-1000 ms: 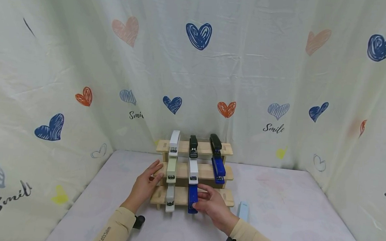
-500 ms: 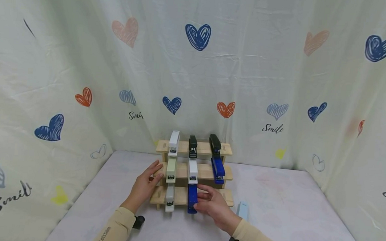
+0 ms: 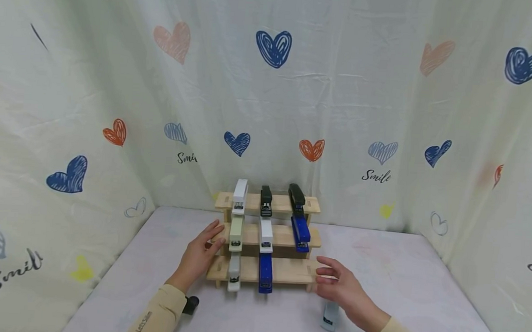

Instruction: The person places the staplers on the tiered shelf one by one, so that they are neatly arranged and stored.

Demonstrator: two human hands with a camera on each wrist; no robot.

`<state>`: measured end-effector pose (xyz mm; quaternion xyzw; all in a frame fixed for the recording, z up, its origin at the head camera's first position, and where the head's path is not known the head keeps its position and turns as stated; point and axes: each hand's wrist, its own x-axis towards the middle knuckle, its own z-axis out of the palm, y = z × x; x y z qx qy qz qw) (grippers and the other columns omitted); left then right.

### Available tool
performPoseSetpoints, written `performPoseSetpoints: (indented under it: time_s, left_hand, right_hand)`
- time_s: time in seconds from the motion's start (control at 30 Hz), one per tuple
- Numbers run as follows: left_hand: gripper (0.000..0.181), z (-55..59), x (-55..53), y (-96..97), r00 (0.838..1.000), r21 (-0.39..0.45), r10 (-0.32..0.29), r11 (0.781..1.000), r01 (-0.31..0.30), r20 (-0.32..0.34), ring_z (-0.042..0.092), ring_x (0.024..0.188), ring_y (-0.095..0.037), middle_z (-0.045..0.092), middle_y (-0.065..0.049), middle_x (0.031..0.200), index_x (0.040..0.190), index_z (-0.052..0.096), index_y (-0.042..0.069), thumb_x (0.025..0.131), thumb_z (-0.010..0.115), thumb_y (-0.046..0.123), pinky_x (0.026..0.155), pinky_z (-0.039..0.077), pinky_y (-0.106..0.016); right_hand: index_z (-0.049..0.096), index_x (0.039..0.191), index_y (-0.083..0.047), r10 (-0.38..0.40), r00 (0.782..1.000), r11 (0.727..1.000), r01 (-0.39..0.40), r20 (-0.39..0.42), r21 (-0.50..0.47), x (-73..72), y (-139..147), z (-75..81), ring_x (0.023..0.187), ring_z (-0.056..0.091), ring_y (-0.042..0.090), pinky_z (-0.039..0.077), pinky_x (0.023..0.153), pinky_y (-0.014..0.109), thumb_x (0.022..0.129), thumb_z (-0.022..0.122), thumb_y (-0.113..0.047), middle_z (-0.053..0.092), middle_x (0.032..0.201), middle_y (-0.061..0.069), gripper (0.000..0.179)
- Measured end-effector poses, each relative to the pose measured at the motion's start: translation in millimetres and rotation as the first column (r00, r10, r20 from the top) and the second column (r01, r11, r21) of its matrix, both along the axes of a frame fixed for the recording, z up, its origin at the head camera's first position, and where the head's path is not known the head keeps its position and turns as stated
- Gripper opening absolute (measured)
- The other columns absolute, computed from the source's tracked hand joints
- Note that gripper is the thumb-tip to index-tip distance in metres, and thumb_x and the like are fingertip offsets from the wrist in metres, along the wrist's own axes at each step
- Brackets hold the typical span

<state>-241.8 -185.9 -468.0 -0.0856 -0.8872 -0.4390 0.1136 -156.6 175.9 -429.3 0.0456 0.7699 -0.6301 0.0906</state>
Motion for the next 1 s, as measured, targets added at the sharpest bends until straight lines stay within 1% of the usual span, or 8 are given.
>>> performPoseSetpoints:
  time_s: [0.13,0.27,0.33,0.43,0.5,0.67,0.83,1.0]
  left_hand:
    - [0.047,0.7,-0.2,-0.3,1.000,-0.007,0.002,1.000,-0.002,-0.008,0.062,0.098,-0.020,0.036,0.001,0.158,0.144,0.055,0.013,0.101,0.061,0.030,0.087,0.050,-0.040]
    - [0.047,0.4,0.5,-0.1,1.000,-0.012,0.007,1.000,-0.007,-0.026,0.062,0.095,-0.020,0.038,-0.002,0.157,0.143,0.056,0.011,0.101,0.061,0.031,0.084,0.051,-0.040]
    - [0.047,-0.2,0.6,0.0,0.999,-0.011,0.008,1.000,-0.009,-0.032,0.063,0.094,-0.020,0.038,-0.003,0.157,0.143,0.056,0.011,0.101,0.062,0.031,0.084,0.052,-0.040]
    - [0.047,-1.2,0.2,-0.3,0.999,-0.008,0.009,1.000,-0.009,-0.031,0.063,0.095,-0.020,0.038,-0.003,0.157,0.143,0.057,0.012,0.101,0.062,0.032,0.084,0.052,-0.040]
    - [0.047,-0.8,0.1,-0.3,1.000,-0.001,0.007,1.000,-0.007,-0.019,0.063,0.096,-0.020,0.038,-0.001,0.157,0.143,0.056,0.013,0.101,0.062,0.031,0.085,0.051,-0.041]
    - [0.047,-1.1,-0.6,-0.7,1.000,0.004,-0.005,1.000,0.005,-0.009,0.063,0.100,-0.021,0.036,-0.001,0.158,0.144,0.055,0.013,0.101,0.062,0.029,0.087,0.051,-0.041]
    - [0.045,-0.7,-0.1,-0.7,1.000,0.008,-0.014,1.000,0.014,-0.007,0.062,0.103,-0.021,0.036,0.000,0.158,0.144,0.055,0.013,0.101,0.062,0.026,0.088,0.051,-0.040]
    - [0.045,-0.3,0.4,-0.2,1.000,0.005,-0.015,1.000,0.016,-0.015,0.062,0.103,-0.021,0.037,-0.003,0.158,0.144,0.055,0.012,0.101,0.062,0.026,0.087,0.051,-0.040]
  right_hand:
    - [0.044,0.145,0.000,-0.068,0.998,0.995,0.068,-0.003,0.074,4.9,28,-4.3,0.111,0.059,0.034,0.057,0.081,0.043,0.080,0.077,0.005,0.055,0.126,0.024,0.073]
    - [0.042,0.146,0.000,-0.113,0.993,0.985,0.106,0.043,0.133,8.0,47,-15.4,0.104,0.061,0.028,0.058,0.079,0.042,0.081,0.078,0.002,0.055,0.123,0.022,0.074]
    - [0.041,0.146,0.001,-0.124,0.990,0.984,0.113,0.072,0.140,9.7,51,-21.8,0.099,0.062,0.026,0.058,0.078,0.043,0.082,0.077,0.001,0.054,0.122,0.022,0.074]
    - [0.041,0.146,0.001,-0.132,0.985,0.982,0.116,0.108,0.149,11.9,53,-30.4,0.094,0.062,0.025,0.058,0.077,0.045,0.084,0.077,-0.003,0.054,0.120,0.022,0.072]
    - [0.040,0.146,0.000,-0.127,0.984,0.983,0.107,0.128,0.152,12.9,51,-35.4,0.092,0.061,0.025,0.058,0.076,0.046,0.085,0.077,-0.007,0.053,0.119,0.022,0.071]
    - [0.040,0.147,-0.002,-0.124,0.980,0.982,0.099,0.156,0.162,12.8,44,-45.8,0.092,0.059,0.026,0.059,0.074,0.044,0.087,0.079,-0.015,0.051,0.117,0.023,0.072]
    - [0.040,0.147,-0.003,-0.125,0.980,0.984,0.102,0.154,0.148,12.4,38,-50.8,0.091,0.059,0.027,0.058,0.071,0.043,0.087,0.077,-0.012,0.050,0.115,0.023,0.070]
    - [0.041,0.147,-0.005,-0.125,0.980,0.986,0.105,0.158,0.133,12.9,35,-51.4,0.085,0.060,0.025,0.058,0.070,0.043,0.088,0.076,-0.009,0.050,0.109,0.022,0.068]
